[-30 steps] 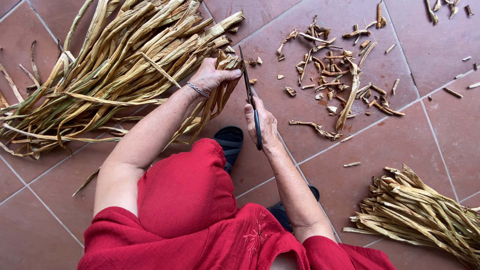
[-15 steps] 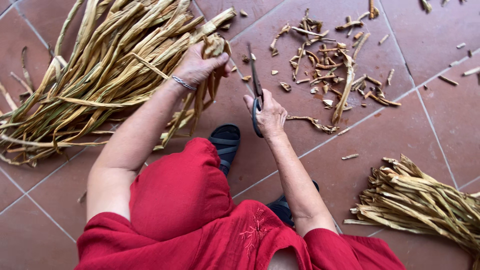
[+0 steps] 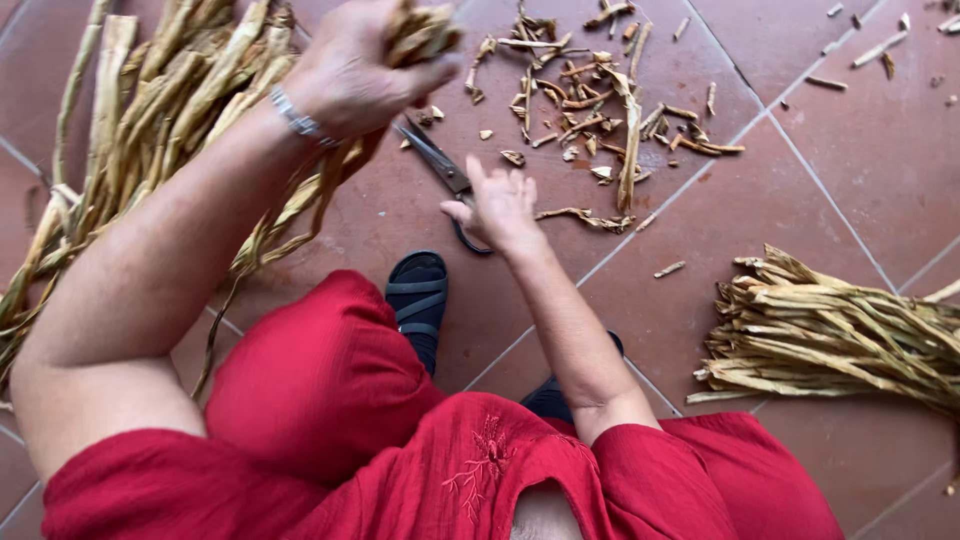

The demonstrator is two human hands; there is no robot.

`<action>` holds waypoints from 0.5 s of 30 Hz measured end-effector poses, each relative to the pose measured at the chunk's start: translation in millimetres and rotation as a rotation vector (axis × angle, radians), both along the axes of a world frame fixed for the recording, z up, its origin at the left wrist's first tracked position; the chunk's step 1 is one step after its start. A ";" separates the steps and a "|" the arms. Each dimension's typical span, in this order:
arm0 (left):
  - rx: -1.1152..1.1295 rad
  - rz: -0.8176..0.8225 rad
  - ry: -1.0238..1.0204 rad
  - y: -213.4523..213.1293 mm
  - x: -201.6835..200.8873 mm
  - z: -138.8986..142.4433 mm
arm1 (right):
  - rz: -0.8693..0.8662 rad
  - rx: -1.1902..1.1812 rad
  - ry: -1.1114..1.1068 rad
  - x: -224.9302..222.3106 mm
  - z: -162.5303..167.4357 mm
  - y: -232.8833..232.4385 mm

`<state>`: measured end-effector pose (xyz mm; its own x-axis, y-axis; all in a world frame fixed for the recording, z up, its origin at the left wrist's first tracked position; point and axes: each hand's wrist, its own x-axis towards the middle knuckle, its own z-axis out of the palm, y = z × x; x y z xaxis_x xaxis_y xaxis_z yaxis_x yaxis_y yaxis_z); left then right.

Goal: The person sits on a tiled floor and uses scissors to cut dried plant stems into shorter pieces. They repeatedly pick up stems, trim them, and place the cut pieces into a pile while discarding small fragments.

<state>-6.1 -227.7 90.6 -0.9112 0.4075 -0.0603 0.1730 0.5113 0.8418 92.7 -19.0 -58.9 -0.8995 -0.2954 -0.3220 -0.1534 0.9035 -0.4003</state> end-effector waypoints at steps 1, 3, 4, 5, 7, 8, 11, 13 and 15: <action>0.030 -0.039 -0.036 13.3 -9.1 9.3 | 0.011 -0.309 -0.005 -10.8 15.9 3.9; -0.014 -0.052 -0.018 42.8 -26.6 26.7 | 0.048 -0.841 -0.084 -30.6 44.0 8.2; -0.041 -0.062 0.000 59.0 -34.7 34.4 | 0.070 -1.061 -0.153 -41.1 54.9 5.8; -0.047 -0.076 0.017 73.2 -40.6 41.2 | 0.066 -1.194 -0.168 -47.5 63.9 2.5; -0.048 -0.112 0.049 99.2 -49.9 52.3 | 0.046 -1.459 -0.201 -56.4 77.4 -2.4; -0.039 -0.127 0.056 106.6 -52.7 56.6 | -0.091 -1.572 -0.250 -62.6 82.4 -3.2; 0.011 -0.182 0.040 118.1 -57.2 65.6 | -0.400 -1.791 -0.305 -85.1 100.3 5.3; 0.063 -0.218 -0.014 118.9 -59.9 69.0 | -0.467 -1.807 -0.242 -101.4 118.7 23.3; 0.128 -0.264 -0.104 112.6 -56.7 67.9 | -0.481 -1.820 -0.142 -116.0 144.4 49.2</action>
<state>-62.8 -115.1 158.5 -0.7645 0.6395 -0.0804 0.1952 0.3487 0.9167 -23.3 30.1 85.5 -0.9966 -0.0806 -0.0182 0.0650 -0.6288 -0.7749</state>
